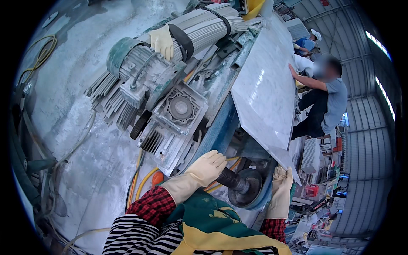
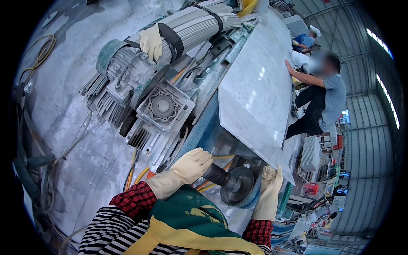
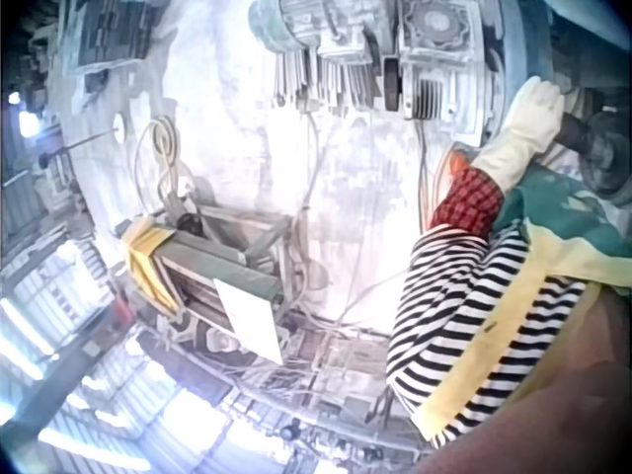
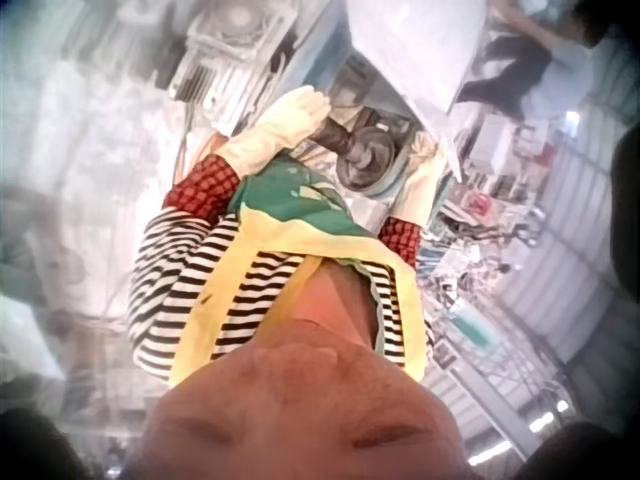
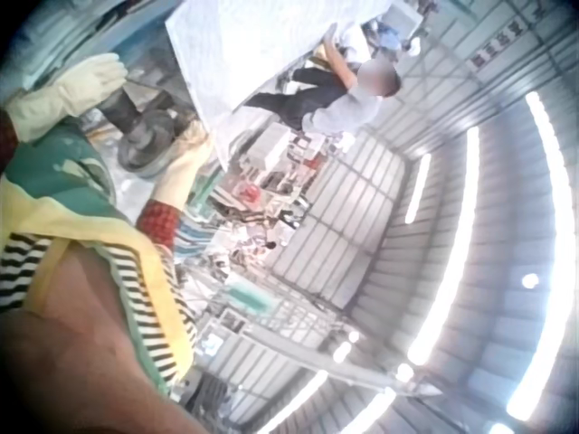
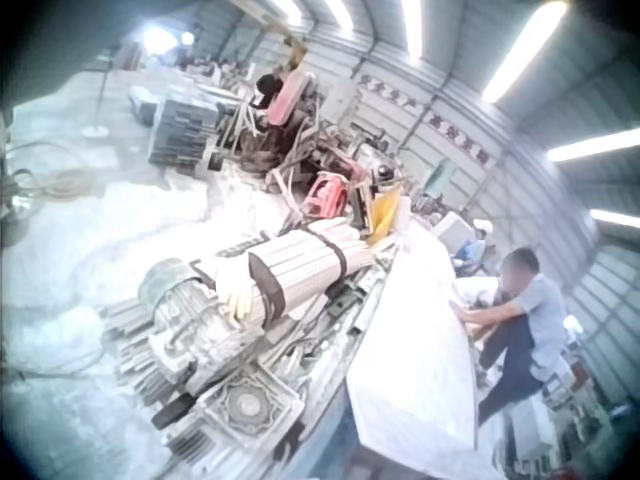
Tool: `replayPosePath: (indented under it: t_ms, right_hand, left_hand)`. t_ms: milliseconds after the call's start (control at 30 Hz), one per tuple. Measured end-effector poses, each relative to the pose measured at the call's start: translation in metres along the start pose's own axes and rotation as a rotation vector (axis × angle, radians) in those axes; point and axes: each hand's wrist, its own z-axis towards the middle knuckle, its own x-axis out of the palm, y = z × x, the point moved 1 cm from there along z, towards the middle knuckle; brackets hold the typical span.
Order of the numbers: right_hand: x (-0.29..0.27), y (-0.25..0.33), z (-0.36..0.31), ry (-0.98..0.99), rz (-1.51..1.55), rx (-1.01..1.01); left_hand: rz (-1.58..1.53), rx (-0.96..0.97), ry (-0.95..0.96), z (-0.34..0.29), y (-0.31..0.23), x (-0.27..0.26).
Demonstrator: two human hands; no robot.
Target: The person feeds large rectangular stone tiles into a processing machine, guiding them through rollers and a cutting mechanism. They handle the tiles by hand, wearing gloves, and stack the processed pieces on a nearby surface.
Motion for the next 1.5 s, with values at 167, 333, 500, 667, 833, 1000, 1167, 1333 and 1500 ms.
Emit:
replayPosePath:
  t_ms: [167, 333, 500, 667, 833, 1000, 1167, 1333, 1500]
  right_hand:
    - [-0.011, 0.001, 0.013, 0.039, 0.009, -0.014]
    - [-0.009, 0.002, 0.006, 0.014, 0.016, 0.011]
    - [-0.017, -0.003, 0.007, 0.007, 0.01, 0.082]
    - [0.006, -0.019, -0.027, 0.075, 0.197, 0.173]
    - [-0.015, -0.107, -0.033, -0.01, 0.332, 0.294]
    - [-0.066, -0.152, -0.071, -0.071, 0.388, 0.351]
    - [-0.128, -0.203, -0.136, -0.159, 0.233, 0.531]
    - [-0.148, -0.219, -0.199, -0.117, 0.2, 0.571]
    - [-0.15, -0.223, -0.197, -0.164, 0.227, 0.622]
  left_hand:
    - [0.008, 0.024, -0.016, -0.002, 0.0, 0.001]
    - [-0.045, -0.004, 0.03, -0.003, -0.002, 0.002]
    - [-0.687, -0.44, 0.018, 0.018, -0.013, -0.014]
    - [-1.703, -0.758, -0.338, 0.07, -0.029, -0.029]
    - [-1.657, -1.339, -0.52, 0.046, -0.021, -0.006]
    - [-1.582, -1.316, -0.376, -0.013, -0.048, 0.001]
    - [-1.323, -1.22, -0.157, -0.167, -0.037, 0.027]
    - [-0.991, -1.746, -0.034, -0.163, -0.11, -0.033]
    - [-0.532, -1.48, 0.846, -0.136, -0.076, -0.063]
